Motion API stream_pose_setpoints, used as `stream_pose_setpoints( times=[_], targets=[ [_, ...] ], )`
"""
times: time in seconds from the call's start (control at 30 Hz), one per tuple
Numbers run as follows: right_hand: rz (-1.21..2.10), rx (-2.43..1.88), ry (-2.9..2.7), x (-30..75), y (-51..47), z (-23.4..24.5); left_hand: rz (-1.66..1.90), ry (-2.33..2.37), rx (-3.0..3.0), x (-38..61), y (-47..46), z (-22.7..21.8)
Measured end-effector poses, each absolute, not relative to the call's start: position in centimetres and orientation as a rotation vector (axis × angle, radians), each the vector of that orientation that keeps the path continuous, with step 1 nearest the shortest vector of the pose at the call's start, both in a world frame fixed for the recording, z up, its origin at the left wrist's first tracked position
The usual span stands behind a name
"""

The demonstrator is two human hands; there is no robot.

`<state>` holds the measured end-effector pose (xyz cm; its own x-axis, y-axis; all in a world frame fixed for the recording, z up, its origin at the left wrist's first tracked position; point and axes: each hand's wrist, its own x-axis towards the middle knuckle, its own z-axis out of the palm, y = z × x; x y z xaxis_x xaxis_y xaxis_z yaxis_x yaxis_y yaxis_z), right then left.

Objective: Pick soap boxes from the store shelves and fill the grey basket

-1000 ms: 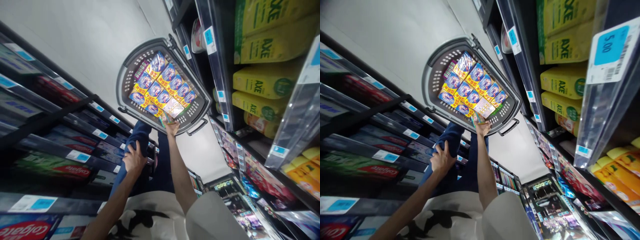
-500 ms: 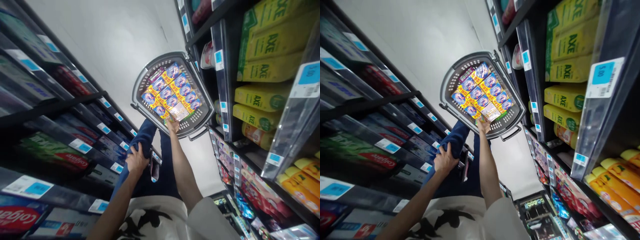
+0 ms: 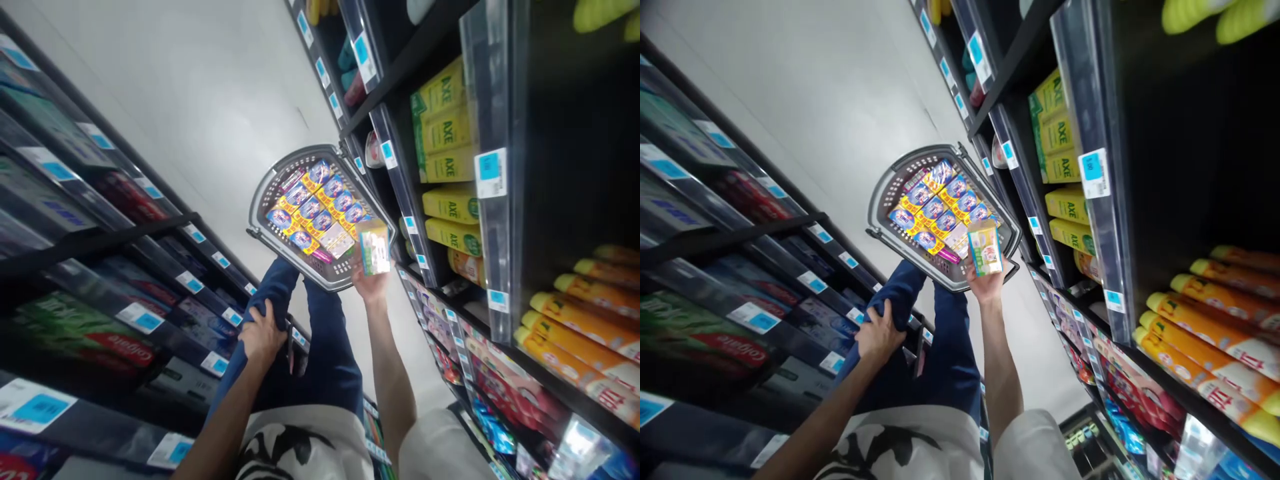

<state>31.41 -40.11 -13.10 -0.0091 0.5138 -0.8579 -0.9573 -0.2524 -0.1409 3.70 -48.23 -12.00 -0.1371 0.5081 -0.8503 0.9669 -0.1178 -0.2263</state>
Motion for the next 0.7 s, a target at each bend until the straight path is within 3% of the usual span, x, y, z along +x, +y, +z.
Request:
stream_pose_setpoints(
  times=[0.1, 0.2, 0.43, 0.53, 0.7],
  targets=[
    [1.539, -0.941, 0.537, 32.2, -37.7, -12.0, -1.202, 1.662, 1.662, 3.8, -48.6, -12.2],
    [1.450, -1.122, 0.367, 32.1, -36.4, -10.7, -1.200, 1.655, 1.690, 3.8, -49.2, -12.4],
    [0.645, -1.649, -0.405, 31.6, -35.5, -6.2, -1.230, 1.647, 1.727, 4.2, -49.0, -12.3],
    [0.670, -1.666, -0.395, 31.7, -35.2, -3.9, -1.230, 1.618, 1.737, 4.1, -49.1, -12.1],
    [1.105, -1.413, 0.018, 32.4, -35.5, -0.1, -1.243, 1.727, 1.784, 4.1, -50.8, -12.7]
  ],
)
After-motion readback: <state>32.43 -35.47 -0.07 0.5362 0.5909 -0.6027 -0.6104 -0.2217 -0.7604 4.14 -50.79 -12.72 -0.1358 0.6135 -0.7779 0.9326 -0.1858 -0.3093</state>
